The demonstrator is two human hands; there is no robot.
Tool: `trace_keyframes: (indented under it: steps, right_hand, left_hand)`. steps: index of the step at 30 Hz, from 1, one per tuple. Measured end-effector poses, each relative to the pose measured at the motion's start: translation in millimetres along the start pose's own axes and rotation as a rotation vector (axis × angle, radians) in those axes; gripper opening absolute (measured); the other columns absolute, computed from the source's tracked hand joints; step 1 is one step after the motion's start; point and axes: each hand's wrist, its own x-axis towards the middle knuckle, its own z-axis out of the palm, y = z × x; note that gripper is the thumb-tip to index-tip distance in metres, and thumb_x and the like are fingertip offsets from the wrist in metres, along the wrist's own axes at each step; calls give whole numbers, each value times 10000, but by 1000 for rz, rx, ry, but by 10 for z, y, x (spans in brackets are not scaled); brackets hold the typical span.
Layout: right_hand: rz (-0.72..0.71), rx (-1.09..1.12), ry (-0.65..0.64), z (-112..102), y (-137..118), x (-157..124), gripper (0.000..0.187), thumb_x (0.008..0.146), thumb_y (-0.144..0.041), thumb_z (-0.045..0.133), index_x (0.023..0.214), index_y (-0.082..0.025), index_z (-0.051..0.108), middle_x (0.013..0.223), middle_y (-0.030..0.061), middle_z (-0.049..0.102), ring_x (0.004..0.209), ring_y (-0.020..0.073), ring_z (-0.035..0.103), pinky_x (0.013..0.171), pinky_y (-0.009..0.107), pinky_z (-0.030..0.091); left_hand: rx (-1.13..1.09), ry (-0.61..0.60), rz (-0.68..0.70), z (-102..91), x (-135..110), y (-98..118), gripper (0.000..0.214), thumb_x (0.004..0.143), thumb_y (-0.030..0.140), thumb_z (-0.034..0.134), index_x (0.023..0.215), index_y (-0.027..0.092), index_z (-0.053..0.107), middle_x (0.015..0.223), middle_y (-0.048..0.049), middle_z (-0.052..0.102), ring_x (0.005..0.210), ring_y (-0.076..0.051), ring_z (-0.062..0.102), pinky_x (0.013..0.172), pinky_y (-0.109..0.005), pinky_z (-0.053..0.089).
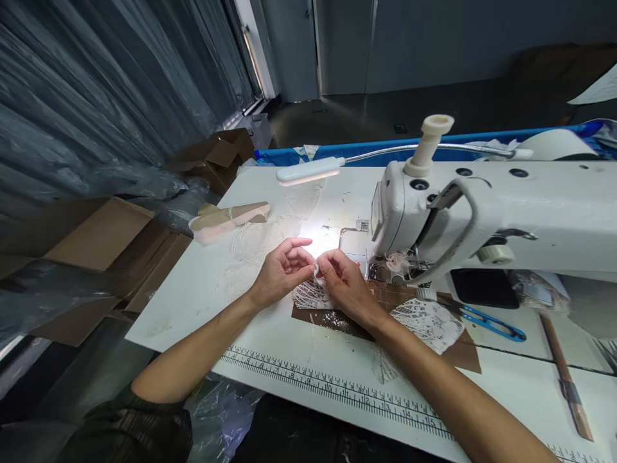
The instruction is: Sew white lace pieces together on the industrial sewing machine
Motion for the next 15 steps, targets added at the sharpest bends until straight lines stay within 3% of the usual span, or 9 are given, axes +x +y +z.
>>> trace_keyframes:
  steps: [7,15]
  right_hand:
    - [-97,-60,31,-32,21,14,218,916,-399,484,879,-201,566,794,19,595,703,146,534,588,282,431]
    - [-158,-247,32,-41,62,16,187,905,-373,506,861,-197,552,724,8,585,611,132,513,546,279,398]
  left_hand:
    - [-16,14,-48,-14,10,23,455,780,160,671,1192,96,489,855,-56,656,746,-130,647,717,-312,554]
    - [12,-5,-30,7,-2,20,421,789,167,668,1170,109,498,838,-41,653,741,-119,641,743,-309,555]
